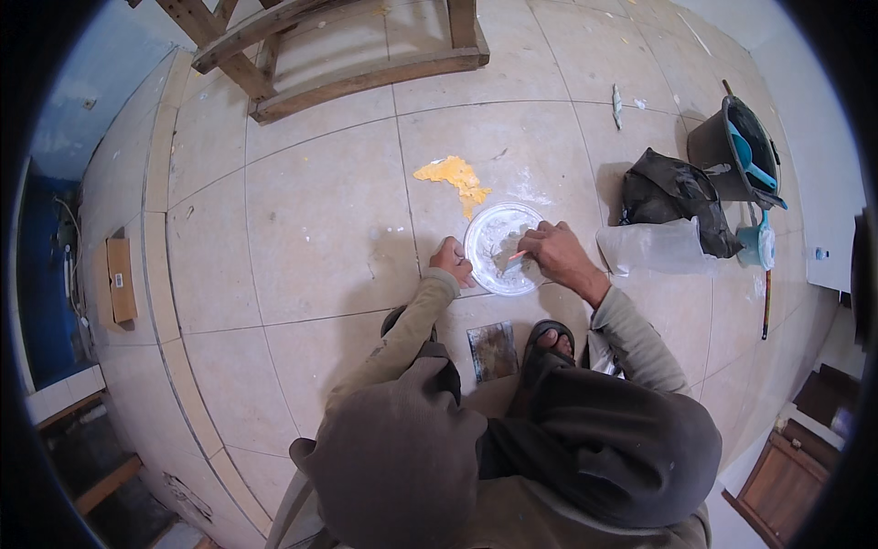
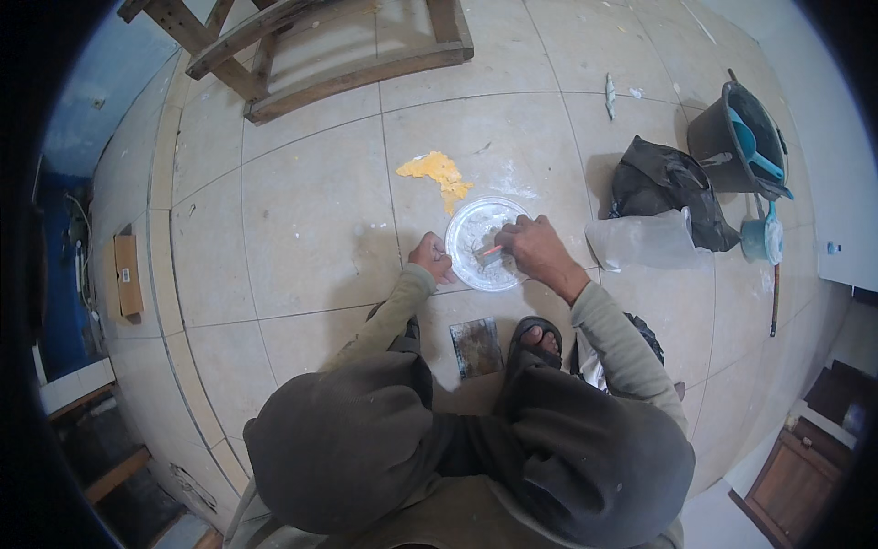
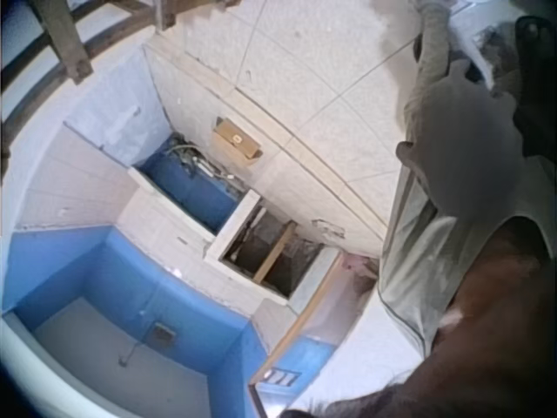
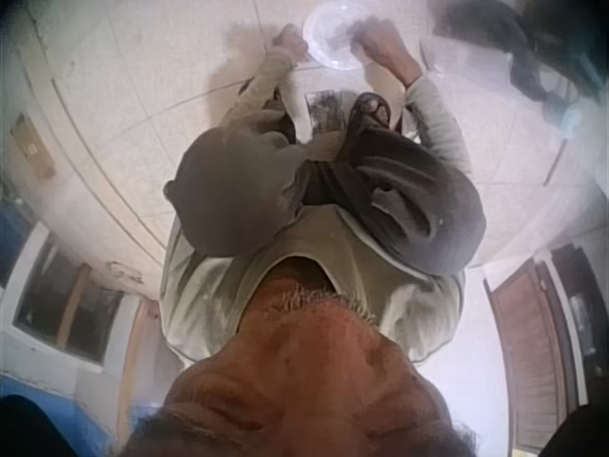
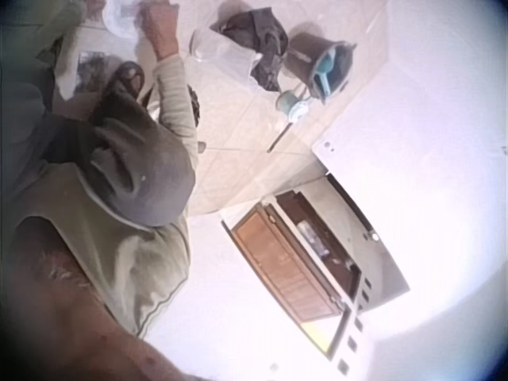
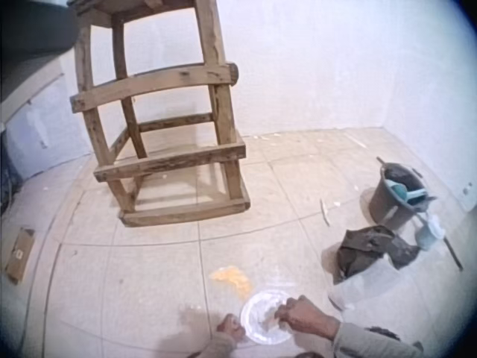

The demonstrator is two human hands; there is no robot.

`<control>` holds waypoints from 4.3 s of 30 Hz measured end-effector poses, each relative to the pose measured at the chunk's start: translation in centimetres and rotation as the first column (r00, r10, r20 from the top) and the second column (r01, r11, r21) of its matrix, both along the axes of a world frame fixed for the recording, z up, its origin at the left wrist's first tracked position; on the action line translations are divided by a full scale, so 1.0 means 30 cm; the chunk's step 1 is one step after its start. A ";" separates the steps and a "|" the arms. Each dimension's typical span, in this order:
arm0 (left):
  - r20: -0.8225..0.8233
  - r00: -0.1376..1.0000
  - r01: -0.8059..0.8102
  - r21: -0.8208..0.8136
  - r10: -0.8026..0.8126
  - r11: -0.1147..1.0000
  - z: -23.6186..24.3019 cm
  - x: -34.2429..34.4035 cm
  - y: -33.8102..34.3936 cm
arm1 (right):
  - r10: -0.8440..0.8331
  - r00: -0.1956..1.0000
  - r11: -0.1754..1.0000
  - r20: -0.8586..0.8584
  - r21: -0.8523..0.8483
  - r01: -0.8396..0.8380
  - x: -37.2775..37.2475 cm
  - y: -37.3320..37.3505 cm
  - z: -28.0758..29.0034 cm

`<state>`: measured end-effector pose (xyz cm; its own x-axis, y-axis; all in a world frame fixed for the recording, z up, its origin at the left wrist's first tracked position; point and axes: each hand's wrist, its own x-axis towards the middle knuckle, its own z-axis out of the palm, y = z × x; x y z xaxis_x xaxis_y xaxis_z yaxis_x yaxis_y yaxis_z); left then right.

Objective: The person sits on the floor and mixes a white compound in a container using a trowel. They then stand up, transfer the compound to a hawk, and apply it to a wall area around a window frame using the trowel.

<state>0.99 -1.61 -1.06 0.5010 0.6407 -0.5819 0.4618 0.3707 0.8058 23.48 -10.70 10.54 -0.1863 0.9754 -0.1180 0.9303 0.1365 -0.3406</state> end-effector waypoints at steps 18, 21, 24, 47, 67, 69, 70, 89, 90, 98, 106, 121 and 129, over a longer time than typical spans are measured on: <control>0.021 0.999 0.041 0.057 -0.042 0.998 0.049 0.002 0.028 | -0.199 0.980 0.956 0.031 0.226 0.187 -0.043 0.062 0.012; -0.015 0.998 0.056 0.036 -0.055 0.998 0.045 0.005 0.049 | -0.085 0.993 0.978 0.079 0.195 0.068 -0.075 0.050 0.001; -0.033 0.997 0.065 0.021 -0.065 0.998 0.052 0.010 0.055 | 0.023 0.996 0.976 0.084 0.212 -0.041 -0.079 0.026 -0.008; -0.049 0.997 0.068 0.034 -0.067 0.997 0.048 0.005 0.056 | 0.077 0.992 0.980 0.101 0.177 -0.094 -0.057 -0.064 0.058; -0.050 0.993 0.105 0.032 -0.103 0.994 0.048 0.007 0.059 | -0.005 0.991 0.991 0.132 0.135 -0.013 -0.047 -0.075 0.062; -0.082 0.992 0.099 0.062 -0.094 0.993 0.054 0.013 0.063 | -0.035 0.993 0.983 0.110 0.185 0.015 -0.047 -0.058 0.052; -0.096 0.991 0.096 0.077 -0.089 0.992 0.059 0.017 0.065 | -0.051 0.994 0.977 0.101 0.209 0.029 -0.048 -0.054 0.050; -0.083 0.992 0.096 0.059 -0.090 0.994 0.068 0.012 0.057 | -0.147 0.987 0.982 0.060 0.128 0.139 -0.076 -0.155 0.071; -0.108 0.989 0.106 0.064 -0.099 0.992 0.066 0.010 0.060 | -0.118 0.992 0.987 0.037 0.116 0.113 -0.088 -0.152 0.073; -0.082 0.982 0.177 0.093 -0.170 0.980 0.057 0.010 0.067 | -0.049 0.989 0.995 0.137 0.089 0.037 -0.107 -0.092 0.030; -0.070 0.982 0.185 0.116 -0.178 0.976 0.072 0.007 0.068 | -0.173 0.981 0.982 0.084 0.088 0.166 -0.082 -0.090 0.043; -0.080 0.989 0.134 0.105 -0.126 0.985 0.057 0.012 0.070 | -0.178 0.983 0.970 0.047 0.175 0.167 -0.111 -0.090 0.015; -0.104 0.987 0.129 0.086 -0.119 0.988 0.061 0.015 0.067 | -0.230 0.973 0.953 -0.010 0.200 0.227 -0.100 -0.117 -0.004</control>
<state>1.44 0.39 0.77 0.5232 0.6302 -0.5737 0.5782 0.2321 0.7822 20.48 -14.22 10.42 0.0449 0.9957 0.0811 0.9487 -0.0170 -0.3158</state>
